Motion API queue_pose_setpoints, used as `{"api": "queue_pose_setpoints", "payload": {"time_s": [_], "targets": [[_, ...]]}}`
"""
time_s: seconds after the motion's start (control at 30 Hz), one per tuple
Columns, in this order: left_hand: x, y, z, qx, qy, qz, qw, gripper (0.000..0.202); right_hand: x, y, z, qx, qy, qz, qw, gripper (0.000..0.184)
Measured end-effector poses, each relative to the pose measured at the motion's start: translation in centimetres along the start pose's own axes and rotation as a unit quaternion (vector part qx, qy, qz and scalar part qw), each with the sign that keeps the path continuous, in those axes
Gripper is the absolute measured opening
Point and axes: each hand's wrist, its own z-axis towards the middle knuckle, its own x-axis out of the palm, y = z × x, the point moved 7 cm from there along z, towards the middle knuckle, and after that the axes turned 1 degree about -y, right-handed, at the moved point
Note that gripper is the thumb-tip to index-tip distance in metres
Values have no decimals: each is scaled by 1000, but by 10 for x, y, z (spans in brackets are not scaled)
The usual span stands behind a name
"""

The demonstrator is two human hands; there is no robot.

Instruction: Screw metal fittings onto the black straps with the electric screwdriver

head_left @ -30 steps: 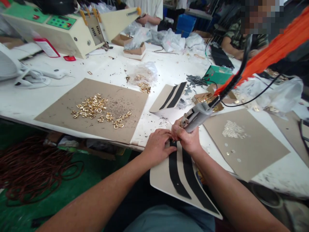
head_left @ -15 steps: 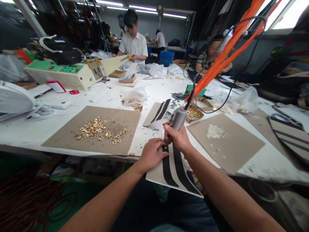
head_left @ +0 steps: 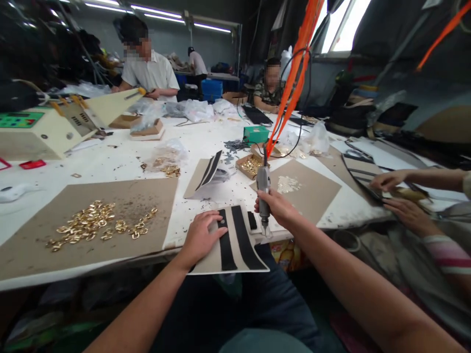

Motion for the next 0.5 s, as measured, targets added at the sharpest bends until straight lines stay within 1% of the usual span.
{"api": "queue_pose_setpoints", "payload": {"time_s": [0.1, 0.2, 0.23, 0.27, 0.3, 0.33, 0.37, 0.4, 0.43, 0.5], "targets": [[1, -2, 0, 7, -1, 1, 1000, 31, -27, -10, -6, 14, -36, -90, 995, 30], [0, -6, -3, 3, 0, -14, 1000, 31, -50, -14, -17, 1, -81, -204, 976, 31], [-1, -7, -3, -3, 1, -27, 1000, 31, -56, -16, -23, -15, -101, -246, 964, 37], [-2, -7, -4, -10, 2, -41, 999, 31, -60, -17, -31, -40, -124, -288, 949, 48], [-3, -8, -5, -16, 4, -55, 998, 31, -62, -17, -43, -81, -155, -337, 925, 58], [-5, -8, -5, -22, 5, -68, 997, 31, -60, -16, -57, -140, -189, -380, 895, 64], [-6, -8, -6, -27, 7, -80, 996, 30, -54, -14, -74, -211, -212, -410, 862, 66], [-7, -8, -6, -29, 8, -90, 996, 29, -42, -14, -92, -279, -213, -432, 831, 62], [-8, -8, -7, -31, 7, -100, 994, 29, -26, -17, -107, -336, -181, -445, 810, 57], [-10, -8, -8, -39, 2, -127, 991, 27, 14, -26, -131, -411, -45, -459, 786, 55]]}}
